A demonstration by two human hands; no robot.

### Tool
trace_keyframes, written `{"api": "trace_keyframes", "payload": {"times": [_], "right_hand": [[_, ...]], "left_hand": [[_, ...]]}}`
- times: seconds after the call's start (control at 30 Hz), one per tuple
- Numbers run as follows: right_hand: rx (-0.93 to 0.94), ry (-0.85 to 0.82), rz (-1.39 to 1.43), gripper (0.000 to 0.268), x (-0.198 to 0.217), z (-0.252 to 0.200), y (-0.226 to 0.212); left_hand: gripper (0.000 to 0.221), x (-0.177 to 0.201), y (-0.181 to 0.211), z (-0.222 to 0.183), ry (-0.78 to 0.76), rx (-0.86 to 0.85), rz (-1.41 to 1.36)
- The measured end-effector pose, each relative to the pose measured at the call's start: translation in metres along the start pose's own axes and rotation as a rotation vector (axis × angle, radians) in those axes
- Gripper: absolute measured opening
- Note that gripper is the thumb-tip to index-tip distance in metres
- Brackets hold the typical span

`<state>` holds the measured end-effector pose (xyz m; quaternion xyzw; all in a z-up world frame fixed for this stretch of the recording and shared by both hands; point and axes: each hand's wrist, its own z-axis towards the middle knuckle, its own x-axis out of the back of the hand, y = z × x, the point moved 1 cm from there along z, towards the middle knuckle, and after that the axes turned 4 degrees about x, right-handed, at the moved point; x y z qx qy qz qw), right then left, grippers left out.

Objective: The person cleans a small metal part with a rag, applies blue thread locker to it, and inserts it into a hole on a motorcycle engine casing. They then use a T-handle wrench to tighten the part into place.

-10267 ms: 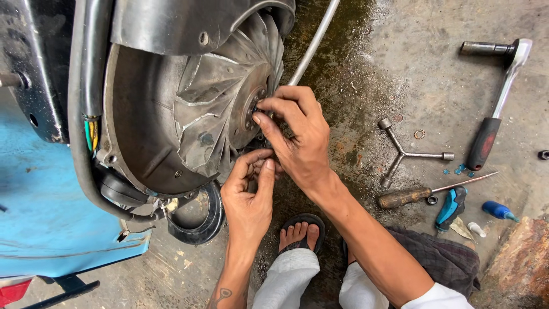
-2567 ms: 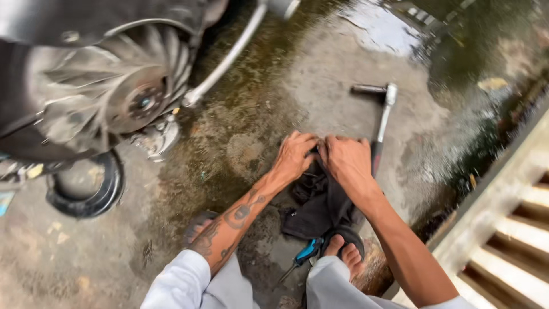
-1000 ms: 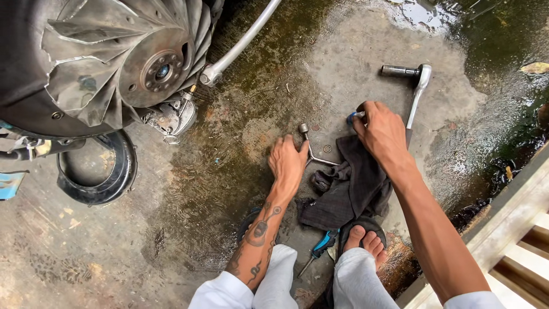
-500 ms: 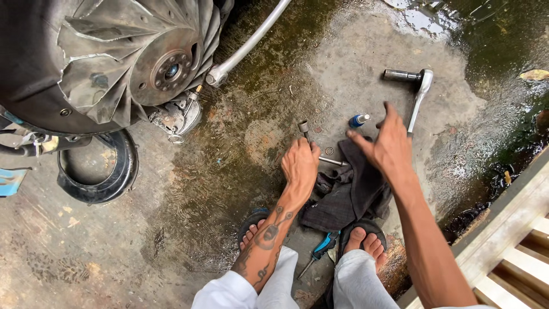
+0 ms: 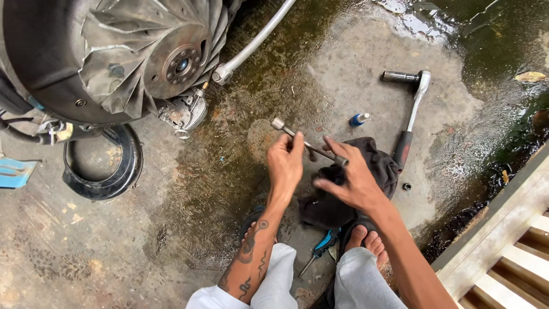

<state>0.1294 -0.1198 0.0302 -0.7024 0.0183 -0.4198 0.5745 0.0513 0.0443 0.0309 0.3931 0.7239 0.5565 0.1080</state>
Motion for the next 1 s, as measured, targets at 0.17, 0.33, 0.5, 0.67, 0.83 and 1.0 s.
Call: {"api": "trace_keyframes", "payload": {"times": [0.17, 0.33, 0.5, 0.67, 0.83, 1.0], "right_hand": [[0.005, 0.127, 0.169, 0.036, -0.026, 0.019, -0.028], [-0.031, 0.181, 0.225, 0.026, -0.039, 0.025, -0.047], [0.083, 0.050, 0.156, 0.032, -0.030, 0.061, -0.101], [0.272, 0.057, -0.002, 0.030, -0.024, 0.108, -0.136], [0.406, 0.115, -0.161, 0.027, -0.012, 0.140, -0.185], [0.420, 0.133, -0.177, 0.025, -0.015, 0.154, -0.195]], "left_hand": [[0.036, 0.002, -0.030, 0.004, -0.144, -0.013, -0.063], [0.033, 0.052, -0.009, 0.022, -0.040, -0.006, -0.242], [0.027, 0.085, 0.022, 0.021, -0.053, -0.029, -0.425], [0.034, 0.110, 0.081, 0.021, -0.090, -0.034, -0.728], [0.028, 0.122, 0.093, 0.043, -0.047, -0.074, -0.758], [0.028, 0.130, 0.085, 0.057, -0.036, -0.079, -0.696]]}}
